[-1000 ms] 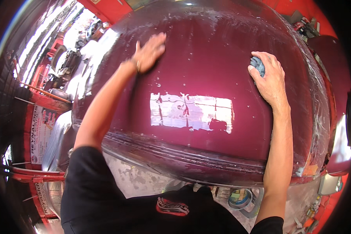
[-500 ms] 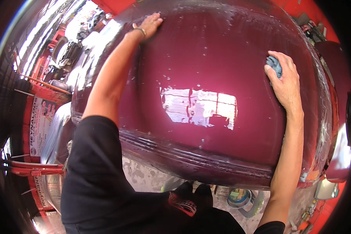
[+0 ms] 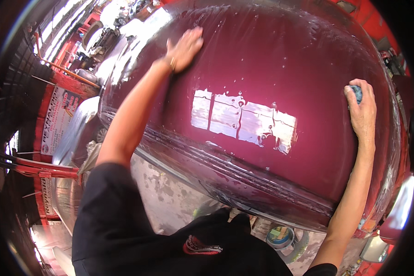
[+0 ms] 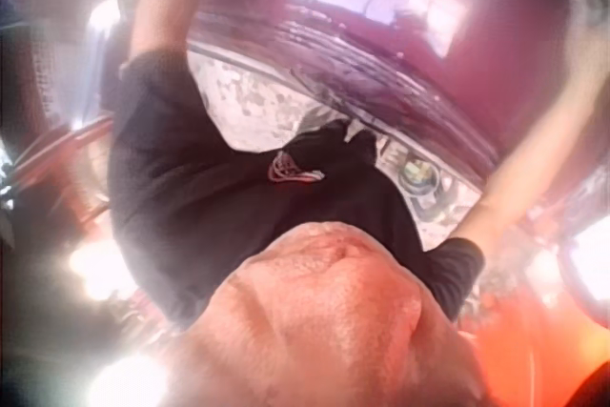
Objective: The person scrubs the roof of a maroon car with a small blue sponge, applying a white cleaning agent. They repeatedly rub the surface in circular and back-and-forth motions, occasionally using their bare hands to wipe or spread the foam.
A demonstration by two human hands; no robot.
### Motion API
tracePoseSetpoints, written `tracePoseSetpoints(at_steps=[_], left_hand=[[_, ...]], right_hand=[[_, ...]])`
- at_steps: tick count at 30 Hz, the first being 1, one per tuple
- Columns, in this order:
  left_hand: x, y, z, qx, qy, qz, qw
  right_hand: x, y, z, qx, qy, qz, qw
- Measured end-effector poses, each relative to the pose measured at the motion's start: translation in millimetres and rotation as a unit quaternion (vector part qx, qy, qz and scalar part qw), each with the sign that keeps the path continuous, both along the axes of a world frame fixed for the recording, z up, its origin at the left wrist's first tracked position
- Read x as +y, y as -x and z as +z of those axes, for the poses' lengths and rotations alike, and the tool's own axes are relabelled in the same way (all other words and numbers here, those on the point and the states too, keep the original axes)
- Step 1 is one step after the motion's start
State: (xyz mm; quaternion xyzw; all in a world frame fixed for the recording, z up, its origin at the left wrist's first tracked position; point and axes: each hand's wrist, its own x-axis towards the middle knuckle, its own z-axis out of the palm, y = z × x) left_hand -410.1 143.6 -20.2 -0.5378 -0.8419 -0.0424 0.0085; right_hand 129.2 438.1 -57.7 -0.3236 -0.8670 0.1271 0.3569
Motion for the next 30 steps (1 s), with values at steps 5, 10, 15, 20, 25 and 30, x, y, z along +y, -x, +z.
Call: tracePoseSetpoints(at_steps=[5, 10, 15, 20, 25, 30], left_hand=[[98.4, 6.7, -0.9, 0.005, -0.003, 0.102, 0.995], [-86.6, -162.5, -7.8, 0.089, -0.007, -0.127, 0.988], [-144.3, -205.6, -6.7, 0.033, 0.001, -0.126, 0.992], [-30.6, -155.5, 17.8, -0.019, -0.017, -0.006, 1.0], [-118.4, -162.5, -9.9, 0.01, -0.035, -0.069, 0.997], [-227.8, -163.0, -21.8, 0.0, 0.009, -0.077, 0.997]], right_hand=[[45.3, -32.5, -21.8, 0.089, 0.027, -0.076, 0.993], [57.1, -31.8, -20.1, 0.286, 0.117, -0.143, 0.94], [-102.0, 173.2, 80.9, 0.153, 0.095, 0.018, 0.983], [-182.1, 283.1, 108.9, 0.053, 0.081, 0.138, 0.986], [-123.6, 185.8, 48.3, -0.019, -0.019, 0.042, 0.999], [-43.3, -37.1, -3.4, -0.04, -0.019, -0.072, 0.996]])
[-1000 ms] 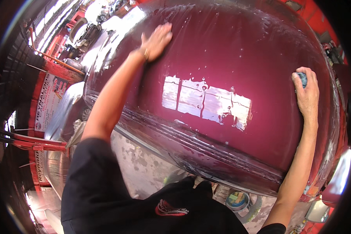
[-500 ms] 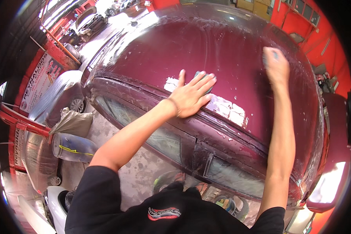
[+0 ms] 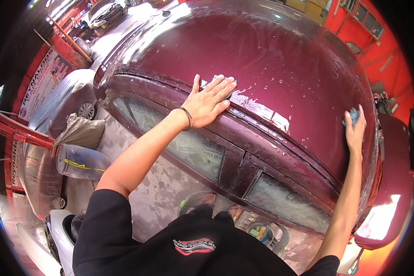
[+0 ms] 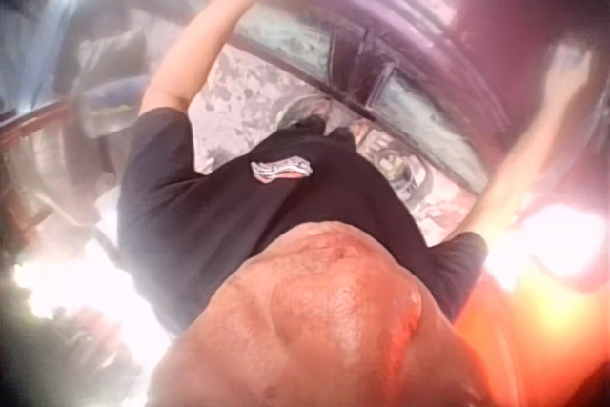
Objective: The person scrubs the roof of a maroon car with a small blue sponge, applying a white cleaning agent. They repeatedly rub the surface in circular and back-and-forth motions, occasionally using their bare hands to wipe or spread the foam.
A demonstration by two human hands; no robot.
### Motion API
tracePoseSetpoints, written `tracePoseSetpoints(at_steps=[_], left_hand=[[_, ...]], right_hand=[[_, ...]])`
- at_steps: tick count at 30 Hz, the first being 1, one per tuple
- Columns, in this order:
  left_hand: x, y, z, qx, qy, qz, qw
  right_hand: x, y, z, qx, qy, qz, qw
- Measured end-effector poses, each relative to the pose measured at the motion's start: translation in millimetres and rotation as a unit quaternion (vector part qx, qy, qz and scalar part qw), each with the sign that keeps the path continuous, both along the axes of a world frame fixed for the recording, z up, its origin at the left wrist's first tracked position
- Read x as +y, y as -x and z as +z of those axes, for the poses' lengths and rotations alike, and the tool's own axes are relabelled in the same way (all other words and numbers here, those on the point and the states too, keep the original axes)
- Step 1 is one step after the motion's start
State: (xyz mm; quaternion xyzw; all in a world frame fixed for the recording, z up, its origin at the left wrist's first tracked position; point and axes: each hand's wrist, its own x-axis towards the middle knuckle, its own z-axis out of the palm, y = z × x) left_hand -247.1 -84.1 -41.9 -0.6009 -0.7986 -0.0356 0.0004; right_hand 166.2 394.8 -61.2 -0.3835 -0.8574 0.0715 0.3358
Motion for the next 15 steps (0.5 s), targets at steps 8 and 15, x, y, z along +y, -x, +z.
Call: tracePoseSetpoints(at_steps=[8, 15], left_hand=[[161.4, 147.9, 39.6, -0.043, -0.009, 0.147, 0.988], [7.2, 71.2, 6.1, 0.012, -0.016, 0.02, 1.0]], right_hand=[[6.2, -23.2, -26.1, 0.024, -0.001, -0.146, 0.989], [-24.9, -84.4, -32.3, -0.054, 0.064, -0.164, 0.983]])
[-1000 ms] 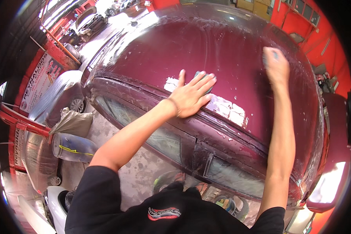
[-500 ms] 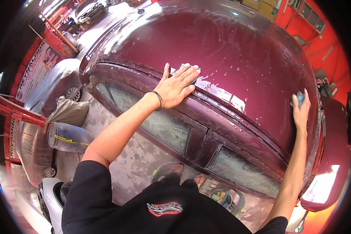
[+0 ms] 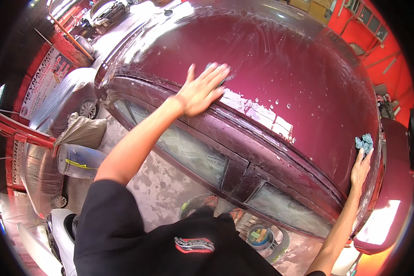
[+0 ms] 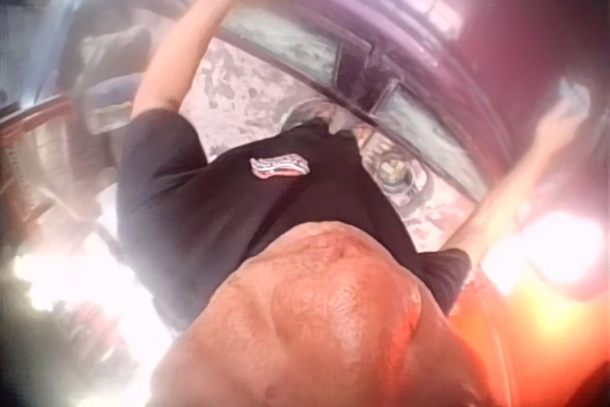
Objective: The person scrubs the roof of a maroon car with a small blue sponge, applying a white cleaning agent. They repeatedly rub the surface in circular and back-and-forth motions, occasionally using their bare hands to wipe or spread the foam.
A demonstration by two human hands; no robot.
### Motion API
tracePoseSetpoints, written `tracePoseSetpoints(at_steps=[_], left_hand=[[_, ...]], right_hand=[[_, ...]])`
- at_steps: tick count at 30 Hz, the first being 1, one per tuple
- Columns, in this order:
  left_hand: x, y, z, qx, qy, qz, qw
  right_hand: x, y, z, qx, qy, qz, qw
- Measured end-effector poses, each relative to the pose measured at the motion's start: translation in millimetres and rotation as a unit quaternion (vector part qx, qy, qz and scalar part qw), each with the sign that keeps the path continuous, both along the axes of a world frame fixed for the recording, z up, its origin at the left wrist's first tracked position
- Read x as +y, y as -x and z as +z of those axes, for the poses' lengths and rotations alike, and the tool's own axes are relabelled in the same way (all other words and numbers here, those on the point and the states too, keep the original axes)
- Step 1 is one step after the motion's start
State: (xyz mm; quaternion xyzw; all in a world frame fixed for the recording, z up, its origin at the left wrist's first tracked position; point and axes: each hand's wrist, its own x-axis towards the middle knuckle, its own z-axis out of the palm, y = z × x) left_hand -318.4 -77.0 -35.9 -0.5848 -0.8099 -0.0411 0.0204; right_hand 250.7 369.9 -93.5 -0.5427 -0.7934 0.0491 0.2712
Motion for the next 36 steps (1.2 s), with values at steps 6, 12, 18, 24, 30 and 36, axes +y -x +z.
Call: tracePoseSetpoints(at_steps=[6, 12, 18, 24, 30, 36], left_hand=[[5.4, 43.9, -9.0, 0.024, 0.017, 0.014, 0.999], [156.0, 184.6, 12.3, -0.006, 0.014, 0.122, 0.992], [45.3, 85.9, -3.7, 0.022, 0.019, 0.009, 1.0], [-36.6, 53.6, 3.1, -0.014, 0.029, 0.016, 0.999], [149.3, 197.0, 9.2, 0.016, 0.005, 0.123, 0.992], [98.7, 128.6, -16.0, 0.009, -0.027, 0.067, 0.997]], right_hand=[[-16.4, 13.1, 5.4, 0.016, 0.003, 0.003, 1.0], [-5.2, 34.0, 8.2, 0.053, 0.013, 0.062, 0.997], [1.3, -4.7, -3.2, 0.031, -0.011, 0.018, 0.999], [-6.6, 18.1, 3.1, 0.026, 0.013, 0.006, 1.0], [-2.4, 31.9, 9.2, 0.065, 0.015, 0.034, 0.997], [2.6, 5.7, -4.1, 0.055, 0.004, 0.015, 0.998]])
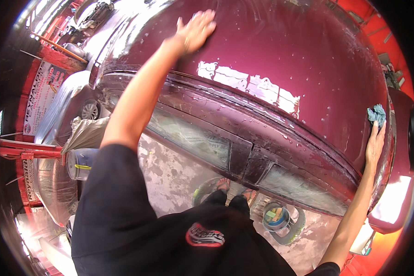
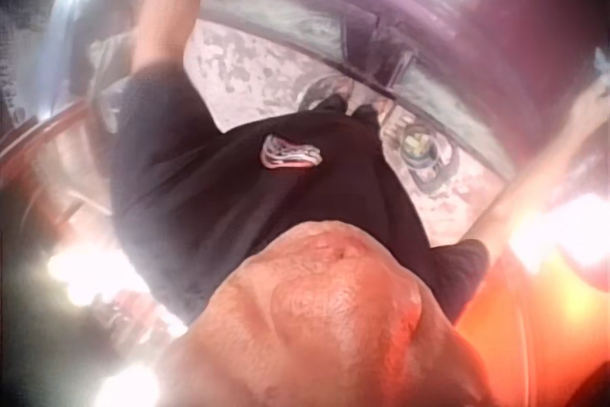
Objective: The person scrubs the roof of a maroon car with a small blue sponge, applying a white cleaning agent. They repeatedly rub the surface in circular and back-and-forth motions, occasionally using their bare hands to wipe or spread the foam.
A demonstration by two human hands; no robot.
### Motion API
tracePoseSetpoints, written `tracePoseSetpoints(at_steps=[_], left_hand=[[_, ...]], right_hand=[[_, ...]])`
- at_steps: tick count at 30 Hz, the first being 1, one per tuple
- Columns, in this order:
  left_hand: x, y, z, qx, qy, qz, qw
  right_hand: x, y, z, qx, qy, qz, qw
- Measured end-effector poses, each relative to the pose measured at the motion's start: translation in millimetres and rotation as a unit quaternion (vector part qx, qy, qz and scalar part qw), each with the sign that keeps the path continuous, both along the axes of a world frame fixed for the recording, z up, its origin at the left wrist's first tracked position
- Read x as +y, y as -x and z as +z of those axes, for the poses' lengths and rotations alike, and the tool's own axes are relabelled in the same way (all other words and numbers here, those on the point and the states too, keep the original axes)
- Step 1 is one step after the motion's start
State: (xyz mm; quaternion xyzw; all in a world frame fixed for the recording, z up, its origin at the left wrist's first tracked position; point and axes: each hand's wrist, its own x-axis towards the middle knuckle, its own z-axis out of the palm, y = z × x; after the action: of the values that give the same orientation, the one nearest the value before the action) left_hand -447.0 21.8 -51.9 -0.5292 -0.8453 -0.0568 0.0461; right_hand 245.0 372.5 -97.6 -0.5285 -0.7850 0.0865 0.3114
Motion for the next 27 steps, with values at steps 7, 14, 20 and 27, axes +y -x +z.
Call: tracePoseSetpoints(at_steps=[7, 14, 20, 27], left_hand=[[-149.2, -161.0, -4.1, 0.019, 0.007, 0.104, 0.994], [-58.0, -330.1, -1.0, -0.011, -0.039, -0.109, 0.993], [-136.7, -172.4, 4.6, 0.004, -0.007, 0.154, 0.988], [-41.9, -346.4, -2.9, 0.005, -0.052, -0.033, 0.998]], right_hand=[[-6.8, 18.6, 6.7, -0.043, -0.001, -0.031, 0.999], [5.1, 2.2, 0.9, -0.034, -0.02, -0.005, 0.999], [-13.5, 7.2, 11.0, -0.036, -0.018, -0.02, 0.999], [-12.7, 13.4, 7.8, -0.057, -0.025, -0.035, 0.997]])
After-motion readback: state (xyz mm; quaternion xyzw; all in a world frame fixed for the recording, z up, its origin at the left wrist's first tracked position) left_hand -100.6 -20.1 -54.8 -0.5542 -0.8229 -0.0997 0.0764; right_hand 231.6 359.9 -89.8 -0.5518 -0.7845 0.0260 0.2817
